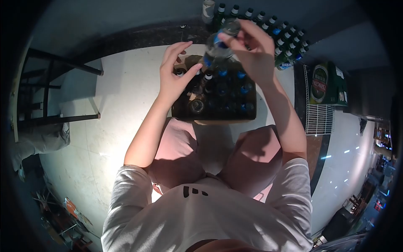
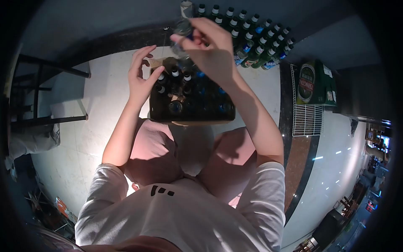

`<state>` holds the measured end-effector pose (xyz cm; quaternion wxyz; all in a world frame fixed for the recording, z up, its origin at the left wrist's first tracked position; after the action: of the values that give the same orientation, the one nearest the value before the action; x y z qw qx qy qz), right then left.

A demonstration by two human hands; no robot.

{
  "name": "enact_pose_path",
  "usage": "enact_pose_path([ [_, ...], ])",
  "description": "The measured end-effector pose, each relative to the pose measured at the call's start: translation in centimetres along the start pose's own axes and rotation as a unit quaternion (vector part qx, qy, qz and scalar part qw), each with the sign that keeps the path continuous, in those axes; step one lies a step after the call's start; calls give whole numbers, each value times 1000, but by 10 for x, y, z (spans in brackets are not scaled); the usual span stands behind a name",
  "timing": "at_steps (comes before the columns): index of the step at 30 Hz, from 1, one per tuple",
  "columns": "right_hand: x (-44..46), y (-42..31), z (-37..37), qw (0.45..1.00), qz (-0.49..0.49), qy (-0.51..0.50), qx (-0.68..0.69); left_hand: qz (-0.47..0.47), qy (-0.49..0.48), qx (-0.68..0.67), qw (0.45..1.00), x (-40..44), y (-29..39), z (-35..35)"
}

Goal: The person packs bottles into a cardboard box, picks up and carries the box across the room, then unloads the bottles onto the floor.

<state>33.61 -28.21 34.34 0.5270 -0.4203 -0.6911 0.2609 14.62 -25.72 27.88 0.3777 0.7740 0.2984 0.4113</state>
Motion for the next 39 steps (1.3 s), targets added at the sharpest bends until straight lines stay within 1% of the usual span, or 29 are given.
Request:
enact_pose_path([
  [1, -4, -1, 8, 999, -35, -9, 39, 18, 6, 16, 1000, -2, 7, -2],
  [2, -9, -8, 12, 999, -14, -16, -34, 37, 14, 31, 999, -3, 14, -3],
  [4, -19, -8, 24, 997, 42, -60, -26, 45, 12, 32, 998, -5, 25, -4],
  [5, -21, -13, 30, 995, 11, -82, -47, 69, 1, 54, 996, -7, 27, -5],
  [6, -27, -11, 36, 994, 14, -105, -23, 92, -10, 75, 993, -8, 30, -5],
  [7, -29, -12, 39, 989, 28, -139, -30, 66, -40, 84, 993, -9, 33, -8],
  [8, -31, -12, 42, 983, 44, -173, -38, 69, -41, 80, 994, -12, 35, -9],
  [10, -32, -13, 45, 980, 81, -179, -5, -10, -68, 31, 997, -15, 32, -8],
  [11, -33, -14, 45, 977, 98, -190, -4, -42, -72, 34, 996, -16, 30, -8],
  [14, -35, -9, 48, 972, 116, -203, 10, -32, -108, 24, 993, -20, 26, -12],
  [15, -35, -8, 50, 975, 94, -200, 13, -25, -97, 62, 993, -21, 27, -13],
  [16, -35, -8, 50, 978, 74, -197, 16, -21, -99, 56, 993, -22, 28, -13],
  [17, -35, -4, 51, 974, 77, -205, 54, -25, -83, 87, 992, -23, 29, -14],
  [18, -34, -2, 48, 975, 80, -201, 48, -29, -68, 117, 990, -23, 28, -14],
  [19, -33, 0, 46, 971, 76, -219, 52, -13, -38, 111, 993, -22, 28, -14],
  [20, -33, 1, 44, 967, 70, -236, 58, -9, -40, 108, 993, -21, 29, -16],
  [21, -36, 8, 43, 959, 108, -260, 44, -46, -35, 125, 990, -21, 29, -20],
  [22, -38, 18, 41, 959, 107, -258, 42, -83, -27, 144, 986, -20, 27, -24],
  [24, -51, 44, 44, 879, 193, -428, -79, -70, -18, 131, 989, -20, 20, -27],
  [25, -59, 52, 47, 851, 186, -481, -96, -69, -28, 127, 989, -20, 18, -28],
  [26, -72, 70, 55, 827, 146, -535, -90, -68, -36, 123, 989, -21, 18, -28],
  [28, -90, 73, 70, 852, 31, -483, -199, -72, -48, 111, 990, -21, 22, -27],
  [29, -96, 77, 78, 852, 32, -483, -198, -77, -60, 97, 991, -21, 24, -26],
  [31, -106, 84, 94, 833, 2, -482, -273, -87, -66, 107, 988, -22, 26, -26],
  [32, -111, 87, 100, 833, 2, -480, -274, -97, -70, 117, 986, -21, 26, -25],
  [34, -120, 97, 111, 807, 19, -487, -333, -106, -78, 125, 983, -22, 26, -25],
  [36, -128, 106, 118, 809, 38, -481, -336, -116, -85, 134, 980, -22, 24, -26],
  [38, -133, 113, 121, 803, 88, -498, -316, -132, -94, 106, 981, -25, 18, -26],
  [39, -133, 112, 121, 803, 88, -498, -316, -132, -93, 106, 981, -25, 16, -27],
])
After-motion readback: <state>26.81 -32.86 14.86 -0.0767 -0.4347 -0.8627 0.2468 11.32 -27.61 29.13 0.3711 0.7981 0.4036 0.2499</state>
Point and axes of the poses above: each hand's wrist, its own x-axis towards the middle knuckle, its own z-axis out of the palm, y = z × x, the point moved 2 cm from there along x, towards the middle knuckle, and after that the axes turned 13 degrees about -y, right-handed, at the moved point
